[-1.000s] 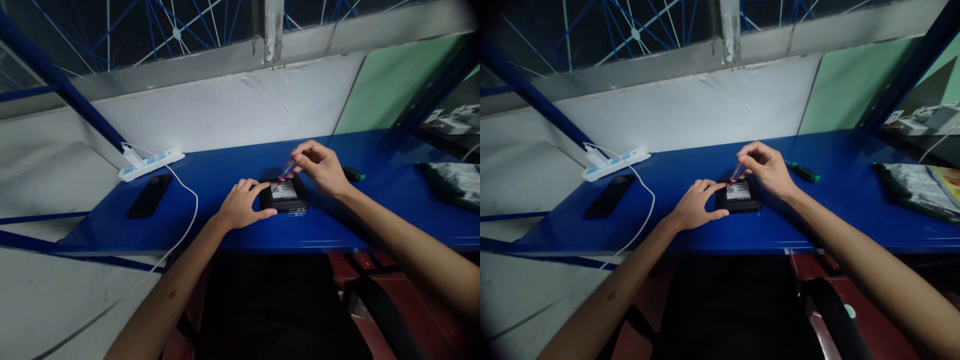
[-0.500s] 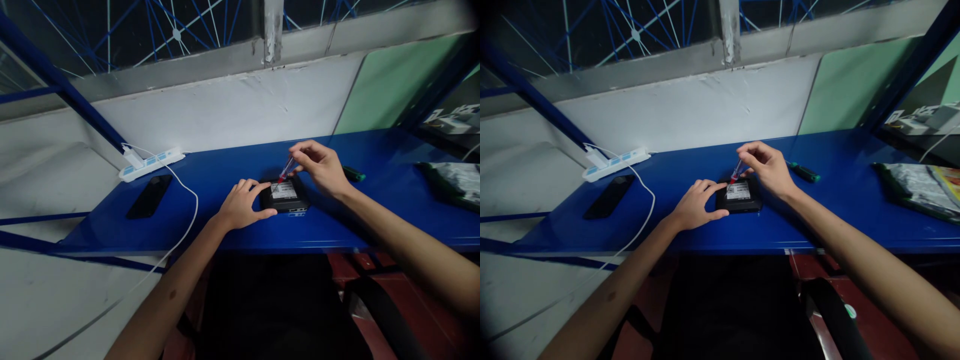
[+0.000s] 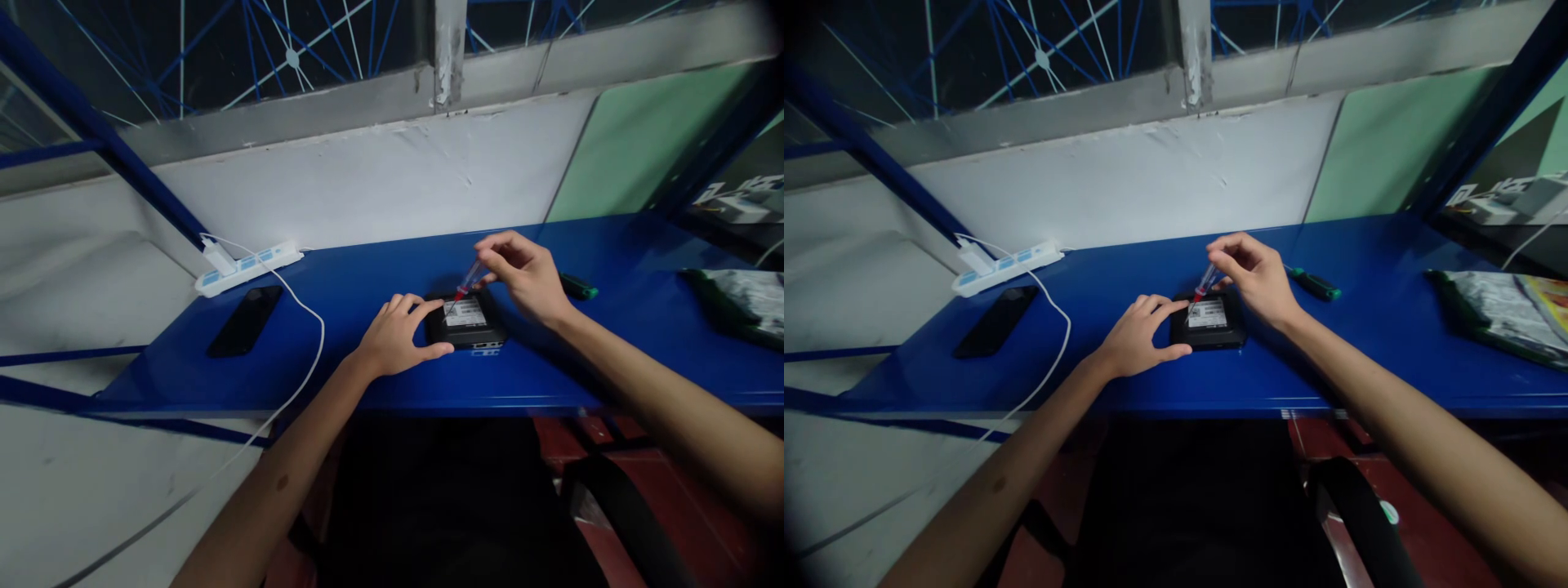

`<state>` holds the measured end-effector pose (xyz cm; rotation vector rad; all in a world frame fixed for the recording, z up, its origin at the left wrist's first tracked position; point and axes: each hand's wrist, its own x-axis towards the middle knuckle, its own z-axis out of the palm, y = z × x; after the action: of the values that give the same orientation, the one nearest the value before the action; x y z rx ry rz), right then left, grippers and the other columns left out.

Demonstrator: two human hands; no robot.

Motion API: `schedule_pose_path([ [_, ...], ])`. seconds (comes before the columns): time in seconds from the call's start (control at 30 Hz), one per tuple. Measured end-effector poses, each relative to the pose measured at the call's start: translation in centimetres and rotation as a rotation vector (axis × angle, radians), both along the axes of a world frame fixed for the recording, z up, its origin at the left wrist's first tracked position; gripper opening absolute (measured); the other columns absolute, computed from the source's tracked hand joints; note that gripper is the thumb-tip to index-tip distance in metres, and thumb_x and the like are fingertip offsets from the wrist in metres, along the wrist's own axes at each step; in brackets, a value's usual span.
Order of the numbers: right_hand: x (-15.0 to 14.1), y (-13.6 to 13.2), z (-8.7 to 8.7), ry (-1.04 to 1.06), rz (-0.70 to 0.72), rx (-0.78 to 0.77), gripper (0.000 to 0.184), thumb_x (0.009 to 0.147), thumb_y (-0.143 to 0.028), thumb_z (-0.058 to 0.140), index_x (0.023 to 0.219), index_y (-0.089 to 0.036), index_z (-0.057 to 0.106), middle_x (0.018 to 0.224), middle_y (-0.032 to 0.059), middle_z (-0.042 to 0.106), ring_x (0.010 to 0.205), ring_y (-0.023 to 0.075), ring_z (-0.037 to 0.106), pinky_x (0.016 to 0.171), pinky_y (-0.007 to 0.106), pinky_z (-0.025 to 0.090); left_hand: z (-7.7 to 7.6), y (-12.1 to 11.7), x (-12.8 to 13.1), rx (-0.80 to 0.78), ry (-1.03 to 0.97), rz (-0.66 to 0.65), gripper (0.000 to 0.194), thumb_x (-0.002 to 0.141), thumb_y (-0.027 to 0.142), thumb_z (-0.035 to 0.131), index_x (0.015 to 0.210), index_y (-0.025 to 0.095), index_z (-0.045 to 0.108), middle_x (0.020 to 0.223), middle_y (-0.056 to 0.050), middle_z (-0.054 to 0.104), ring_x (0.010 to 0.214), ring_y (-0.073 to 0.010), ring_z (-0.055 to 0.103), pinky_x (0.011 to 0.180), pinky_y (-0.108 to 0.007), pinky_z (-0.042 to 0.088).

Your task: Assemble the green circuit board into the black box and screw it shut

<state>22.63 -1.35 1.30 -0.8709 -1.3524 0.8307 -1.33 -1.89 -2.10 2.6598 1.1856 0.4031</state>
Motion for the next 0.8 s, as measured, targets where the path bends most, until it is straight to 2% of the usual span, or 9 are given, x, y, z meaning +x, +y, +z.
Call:
schedule_pose_path([
  [0.13,-0.1,-0.2,0.1,-0.013,0.027,-0.043,0.028,0.085,-0.042,0.073,0.107,-0.025,0.071,0.099,0.0036,0.075,0.092,0.018,0.071,0.068,0.031,0.064,0.1,-0.1,0.0,-0.001,-0.003,0.003,0.075,0.088,0.074,0.056,0.148,0.031,0.045,0.134,-0.008,0.055,0.122,-0.0307,0.049,0.105,-0.049,0.043],
  [0.33,-0.3,-0.2,-0.6,-0.085,0.105,-0.051,0.037,0.088,-0.045,0.07,0.121,-0.029,0.065,0.103,0.0031,0.071,0.093,0.0178,0.068,0.067,0.031,0.063,0.1,-0.1,0.0,-0.016,-0.001,0.006,0.074,0.087,0.074,0.056,0.148,0.031,0.046,0.133,-0.008,0.055,0.121,-0.0315,0.049,0.105,-0.049,0.044],
  [0.47,-0.5,0.0,-0.9,-0.113,0.121,-0.046,0.047,0.085,-0.041,0.073,0.13,-0.032,0.06,0.093,0.0007,0.064,0.085,0.0173,0.066,0.066,0.032,0.063,0.1,-0.1,0.0,-0.008,-0.012,0.001,0.074,0.087,0.074,0.055,0.148,0.032,0.046,0.132,-0.007,0.055,0.12,-0.0314,0.05,0.105,-0.05,0.044],
  [0.57,-0.1,0.8,-1.0,-0.046,-0.004,-0.055,0.051,0.082,-0.04,0.075,0.128,-0.03,0.056,0.08,-0.0026,0.058,0.071,0.0157,0.065,0.066,0.034,0.063,0.0,0.0,-0.1,-0.019,-0.015,0.0,0.075,0.087,0.076,0.054,0.148,0.032,0.046,0.134,-0.007,0.055,0.121,-0.0317,0.049,0.105,-0.05,0.044],
  [0.67,1.7,2.1,-1.2,-0.026,-0.2,-0.065,0.041,0.086,-0.041,0.068,0.122,-0.027,0.055,0.077,-0.0017,0.059,0.067,0.0164,0.066,0.066,0.034,0.061,0.0,0.0,-0.1,-0.031,-0.012,-0.001,0.077,0.087,0.078,0.052,0.148,0.032,0.045,0.135,-0.008,0.054,0.122,-0.0322,0.049,0.103,-0.05,0.045],
  [0.73,3.3,2.9,-1.5,-0.147,-0.293,-0.11,0.037,0.091,-0.043,0.058,0.124,-0.027,0.056,0.075,-0.0016,0.057,0.063,0.0169,0.065,0.062,0.034,0.058,0.0,0.1,-0.1,-0.041,-0.011,-0.003,0.078,0.087,0.078,0.051,0.149,0.032,0.044,0.136,-0.008,0.054,0.121,-0.0325,0.049,0.101,-0.05,0.046],
  [0.8,4.5,3.4,-1.7,-0.464,-0.383,-0.161,0.037,0.094,-0.042,0.052,0.125,-0.024,0.06,0.068,-0.0007,0.057,0.06,0.0184,0.062,0.061,0.035,0.054,0.0,0.1,0.0,-0.042,-0.014,-0.005,0.078,0.087,0.079,0.05,0.149,0.032,0.043,0.137,-0.008,0.053,0.121,-0.0325,0.049,0.101,-0.05,0.046],
])
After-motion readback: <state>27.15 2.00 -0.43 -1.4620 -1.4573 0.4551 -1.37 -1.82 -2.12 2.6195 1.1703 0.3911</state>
